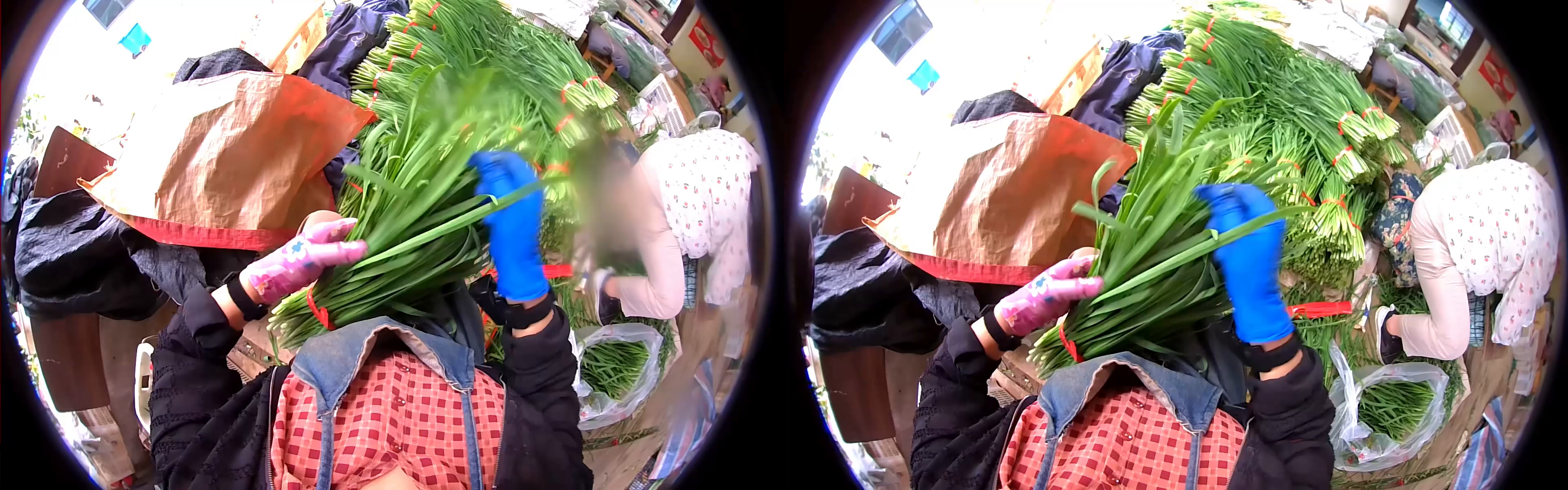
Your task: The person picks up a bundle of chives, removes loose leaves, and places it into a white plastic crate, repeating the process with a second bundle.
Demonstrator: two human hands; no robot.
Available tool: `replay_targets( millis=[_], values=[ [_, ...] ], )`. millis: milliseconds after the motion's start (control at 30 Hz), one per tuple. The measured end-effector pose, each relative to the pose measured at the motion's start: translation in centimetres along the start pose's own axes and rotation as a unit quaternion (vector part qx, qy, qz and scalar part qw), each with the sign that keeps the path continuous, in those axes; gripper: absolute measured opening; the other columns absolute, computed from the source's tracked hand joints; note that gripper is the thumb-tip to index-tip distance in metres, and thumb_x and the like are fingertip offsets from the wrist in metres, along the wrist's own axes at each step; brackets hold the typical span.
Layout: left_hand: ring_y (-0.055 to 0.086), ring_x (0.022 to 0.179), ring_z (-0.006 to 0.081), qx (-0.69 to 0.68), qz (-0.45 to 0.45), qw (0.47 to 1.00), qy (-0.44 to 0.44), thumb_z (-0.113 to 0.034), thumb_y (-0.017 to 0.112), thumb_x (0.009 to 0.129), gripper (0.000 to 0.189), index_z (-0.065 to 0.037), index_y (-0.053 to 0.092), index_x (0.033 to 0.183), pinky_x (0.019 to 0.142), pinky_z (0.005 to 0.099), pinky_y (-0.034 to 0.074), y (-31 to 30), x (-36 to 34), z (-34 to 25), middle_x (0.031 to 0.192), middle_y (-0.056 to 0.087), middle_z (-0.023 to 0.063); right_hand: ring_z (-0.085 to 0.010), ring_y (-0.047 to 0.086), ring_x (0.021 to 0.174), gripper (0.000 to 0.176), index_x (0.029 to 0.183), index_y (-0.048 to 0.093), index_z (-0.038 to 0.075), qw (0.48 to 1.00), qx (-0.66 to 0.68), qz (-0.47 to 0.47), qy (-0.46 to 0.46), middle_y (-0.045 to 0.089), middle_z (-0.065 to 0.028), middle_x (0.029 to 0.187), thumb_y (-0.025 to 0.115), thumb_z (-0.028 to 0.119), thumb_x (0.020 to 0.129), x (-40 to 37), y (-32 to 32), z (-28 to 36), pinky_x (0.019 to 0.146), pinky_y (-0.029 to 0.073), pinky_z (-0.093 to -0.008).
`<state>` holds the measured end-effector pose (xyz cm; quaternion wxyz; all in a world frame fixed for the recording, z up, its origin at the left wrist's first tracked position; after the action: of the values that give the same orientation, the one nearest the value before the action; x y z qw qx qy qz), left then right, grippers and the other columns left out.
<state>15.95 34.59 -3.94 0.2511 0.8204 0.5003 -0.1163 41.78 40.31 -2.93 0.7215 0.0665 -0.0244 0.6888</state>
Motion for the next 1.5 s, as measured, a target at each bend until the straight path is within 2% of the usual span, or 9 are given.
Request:
replay_targets(
  millis=[200,367,433,533,833,1100,1233,1300,1500],
  values=[
    [0.052,0.117,0.0127,0.088,0.014,0.995,0.039,-0.013,0.067,0.090,0.054,-0.001,0.045,0.138,0.100,0.0290,0.041,2.0,-0.8,-2.3,0.128,0.057,0.0067,-0.0025,0.051,0.056,0.021,0.104,0.068,0.002,0.992,-0.003,-0.128,0.009,0.064,0.0026,0.076,0.058,0.020,0.096,-1.9,-5.7,1.1,0.048,0.036,-0.0168],
    [0.051,0.121,0.0166,0.137,-0.005,0.982,0.130,-0.005,0.060,0.093,0.056,-0.002,0.036,0.143,0.105,0.0311,0.038,3.3,-2.9,-6.1,0.134,0.054,0.0085,-0.0068,0.059,0.062,0.026,0.115,0.066,0.005,0.941,-0.338,0.030,-0.006,0.069,-0.0012,0.085,0.061,0.020,0.094,-4.0,-12.9,-2.9,0.056,0.048,-0.0226],
    [0.056,0.117,0.0227,0.466,-0.042,0.855,0.224,-0.007,0.061,0.092,0.055,0.000,0.037,0.141,0.097,0.0331,0.045,2.9,-2.5,-5.9,0.130,0.055,0.0165,-0.0079,0.060,0.064,0.027,0.117,0.065,0.005,0.841,-0.529,0.034,-0.106,0.069,-0.0014,0.084,0.061,0.018,0.094,-4.3,-13.2,-3.1,0.060,0.050,-0.0245],
    [0.056,0.097,0.0386,0.587,-0.084,0.759,0.270,-0.001,0.064,0.082,0.064,-0.010,0.040,0.141,0.082,0.0423,0.047,4.0,-1.5,-2.8,0.105,0.054,0.0178,-0.0075,0.060,0.070,0.026,0.117,0.067,0.007,0.950,-0.299,-0.087,-0.038,0.068,-0.0030,0.086,0.061,0.012,0.092,-4.7,-14.3,-2.4,0.066,0.049,-0.0236],
    [0.053,0.080,0.0246,0.753,-0.001,0.587,0.295,-0.009,0.057,0.077,0.069,-0.022,0.044,0.144,0.068,0.0355,0.046,6.1,-0.6,2.3,0.098,0.053,0.0092,-0.0072,0.058,0.076,0.025,0.117,0.064,-0.001,0.953,-0.223,-0.202,0.033,0.067,-0.0042,0.092,0.053,0.013,0.099,-6.9,-20.7,-0.2,0.070,0.050,-0.0223],
    [0.054,0.078,0.0215,0.853,-0.032,0.393,0.343,-0.009,0.051,0.079,0.069,-0.030,0.042,0.144,0.058,0.0307,0.046,7.1,0.1,4.7,0.108,0.056,0.0109,-0.0125,0.063,0.086,0.027,0.118,0.064,0.003,0.974,-0.219,0.002,0.059,0.068,-0.0061,0.097,0.056,0.018,0.097,-9.7,-15.8,3.8,0.077,0.051,-0.0300],
    [0.053,0.075,0.0220,0.851,-0.070,0.343,0.390,-0.013,0.050,0.082,0.062,-0.030,0.044,0.141,0.055,0.0297,0.043,7.9,0.6,6.1,0.106,0.057,0.0152,-0.0292,0.061,0.102,0.037,0.116,0.062,0.006,0.843,-0.380,0.168,-0.343,0.063,-0.0111,0.113,0.067,0.026,0.086,-8.9,-5.1,1.5,0.087,0.049,-0.0410],
    [0.049,0.072,0.0226,0.804,-0.070,0.494,0.323,-0.018,0.051,0.084,0.048,-0.027,0.052,0.131,0.056,0.0363,0.041,7.6,0.5,7.3,0.103,0.055,0.0154,-0.0252,0.049,0.117,0.044,0.120,0.057,0.005,0.800,-0.425,0.149,-0.396,0.058,-0.0090,0.113,0.064,0.031,0.085,-8.7,-1.0,-0.5,0.101,0.037,-0.0404],
    [0.054,0.118,0.0385,0.703,0.180,0.663,0.182,-0.007,0.056,0.086,0.047,-0.018,0.053,0.131,0.093,0.0439,0.048,8.4,-2.9,-1.6,0.138,0.046,0.0229,-0.0295,0.052,0.099,0.039,0.109,0.059,0.001,0.788,-0.512,0.111,-0.324,0.054,-0.0104,0.086,0.061,0.033,0.085,-9.1,1.0,-6.9,0.101,0.035,-0.0485]
  ],
)
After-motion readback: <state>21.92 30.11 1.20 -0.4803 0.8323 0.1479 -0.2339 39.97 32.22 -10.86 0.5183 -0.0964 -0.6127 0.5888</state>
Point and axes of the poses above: each hand's wrist, its own x-axis towards the middle knuckle, its own y-axis out of the palm, z = x × y, the point moved 1 cm from there along x, towards the middle knuckle
